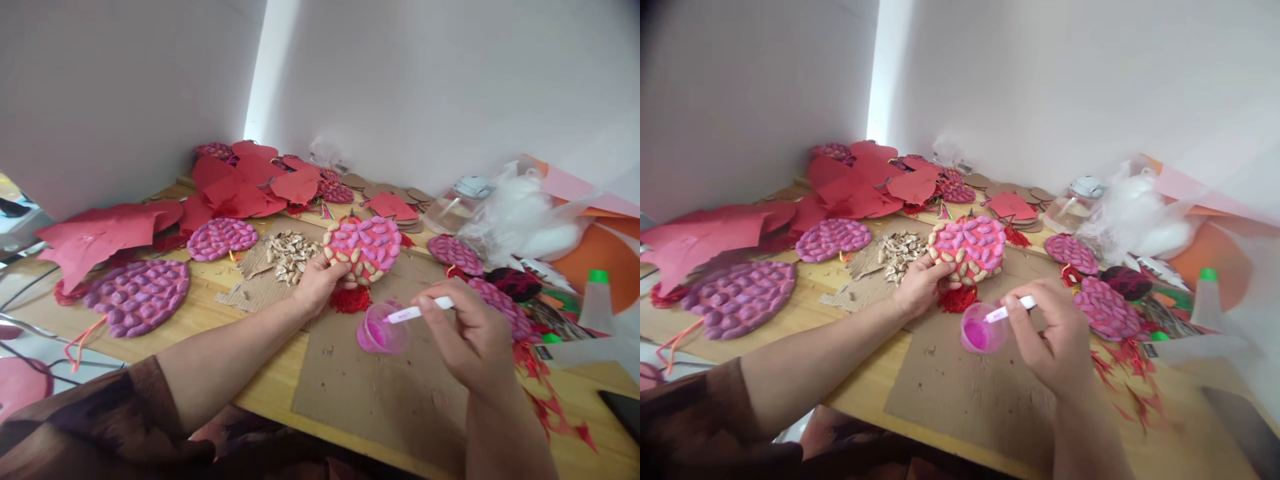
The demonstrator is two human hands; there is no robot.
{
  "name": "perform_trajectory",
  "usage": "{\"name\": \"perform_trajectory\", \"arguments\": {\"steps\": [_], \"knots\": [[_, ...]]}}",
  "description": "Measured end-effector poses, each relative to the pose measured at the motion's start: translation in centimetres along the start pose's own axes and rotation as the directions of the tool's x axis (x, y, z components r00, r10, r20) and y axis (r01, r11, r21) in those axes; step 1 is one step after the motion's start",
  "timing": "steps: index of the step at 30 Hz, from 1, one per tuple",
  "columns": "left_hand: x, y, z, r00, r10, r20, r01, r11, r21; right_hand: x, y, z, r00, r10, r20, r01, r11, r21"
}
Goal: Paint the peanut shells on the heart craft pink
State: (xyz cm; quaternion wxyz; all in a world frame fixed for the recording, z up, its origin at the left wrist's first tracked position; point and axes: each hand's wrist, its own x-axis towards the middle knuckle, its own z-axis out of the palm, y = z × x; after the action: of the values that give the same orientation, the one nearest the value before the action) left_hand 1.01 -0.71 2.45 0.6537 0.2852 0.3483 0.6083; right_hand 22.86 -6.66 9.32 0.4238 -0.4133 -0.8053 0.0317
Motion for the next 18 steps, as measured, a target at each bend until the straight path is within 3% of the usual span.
{"name": "perform_trajectory", "arguments": {"steps": [3,5,10,18], "knots": [[-0.5,0.1,0.3,0.998,0.027,0.049,-0.03,0.998,0.055,-0.1,0.0,0.2,0.976,0.124,-0.179,-0.107,0.989,0.102],[-0.9,0.2,0.4,0.996,0.05,0.08,-0.058,0.993,0.1,-0.2,-0.1,0.8,0.958,0.144,-0.25,-0.113,0.985,0.132],[-1.7,0.2,0.5,0.987,0.099,0.126,-0.122,0.974,0.193,-0.2,0.0,2.3,0.964,0.075,-0.254,-0.053,0.994,0.093],[-2.1,0.3,0.6,0.985,0.052,0.162,-0.086,0.973,0.213,-0.4,0.2,2.6,0.971,0.052,-0.235,-0.039,0.997,0.062]]}}
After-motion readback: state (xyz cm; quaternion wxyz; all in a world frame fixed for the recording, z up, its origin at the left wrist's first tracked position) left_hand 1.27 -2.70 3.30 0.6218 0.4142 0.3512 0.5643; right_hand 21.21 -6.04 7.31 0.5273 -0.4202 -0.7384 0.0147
